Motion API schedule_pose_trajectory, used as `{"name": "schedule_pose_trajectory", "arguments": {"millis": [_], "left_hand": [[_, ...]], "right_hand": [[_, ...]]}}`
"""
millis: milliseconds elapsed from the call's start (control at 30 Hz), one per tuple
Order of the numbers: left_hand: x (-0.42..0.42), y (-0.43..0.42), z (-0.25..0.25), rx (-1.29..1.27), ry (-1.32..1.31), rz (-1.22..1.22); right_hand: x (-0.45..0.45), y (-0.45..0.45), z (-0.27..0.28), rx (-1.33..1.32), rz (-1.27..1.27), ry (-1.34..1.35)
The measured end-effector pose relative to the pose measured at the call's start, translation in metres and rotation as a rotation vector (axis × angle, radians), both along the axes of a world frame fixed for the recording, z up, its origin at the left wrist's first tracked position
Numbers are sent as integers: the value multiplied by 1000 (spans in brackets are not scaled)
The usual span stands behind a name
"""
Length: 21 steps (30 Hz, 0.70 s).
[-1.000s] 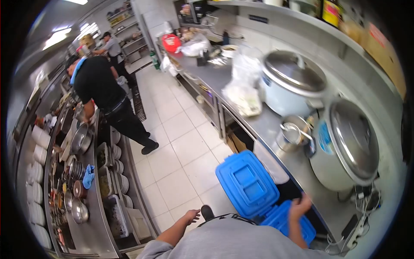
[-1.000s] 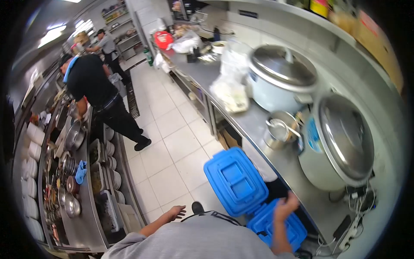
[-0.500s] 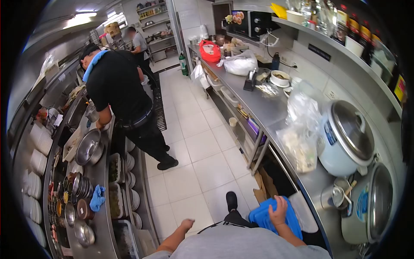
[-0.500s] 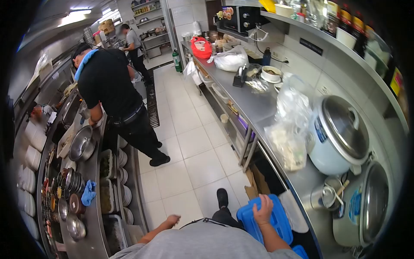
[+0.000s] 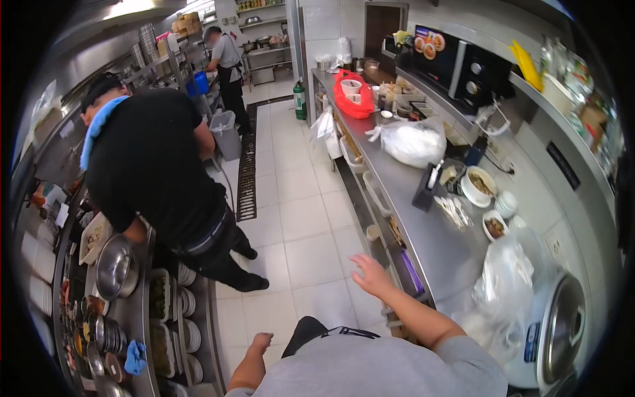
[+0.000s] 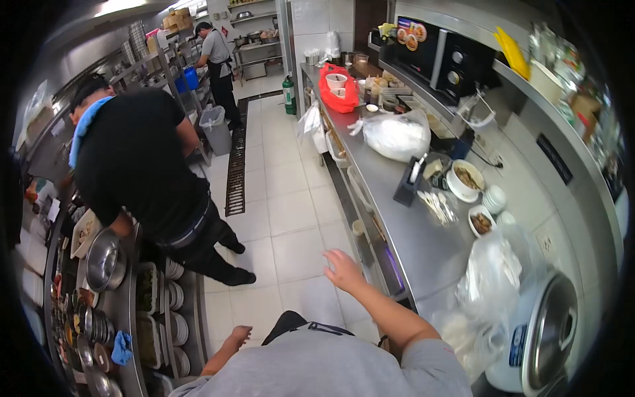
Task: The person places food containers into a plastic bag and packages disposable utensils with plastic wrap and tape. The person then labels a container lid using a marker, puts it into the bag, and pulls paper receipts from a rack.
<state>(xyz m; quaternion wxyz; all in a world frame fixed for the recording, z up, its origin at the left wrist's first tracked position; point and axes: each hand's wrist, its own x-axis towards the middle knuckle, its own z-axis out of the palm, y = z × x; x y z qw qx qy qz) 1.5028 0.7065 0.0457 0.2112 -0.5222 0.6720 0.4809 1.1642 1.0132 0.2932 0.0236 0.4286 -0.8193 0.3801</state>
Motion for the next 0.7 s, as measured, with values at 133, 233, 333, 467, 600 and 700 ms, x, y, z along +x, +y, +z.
{"name": "schedule_pose_trajectory", "arguments": {"millis": [133,233,333,467,600,700], "left_hand": [[-178,-48,-3,93,120,-49],[-329,-89,9,6,164,-384],[-495,-119,65,-203,214,-1045],[-659,-138,122,-286,584,-942],[-799,-156,146,-214,616,-1026],[-847,-189,132,-57,712,-1088]], "right_hand": [[-93,-101,22,78,158,-49],[-159,-129,-41,262,129,-40],[-197,-94,-121,497,-149,-454],[-192,12,-223,928,-386,-657],[-249,34,-221,1250,-279,-852],[-349,-29,-238,1285,-97,-796]]}}
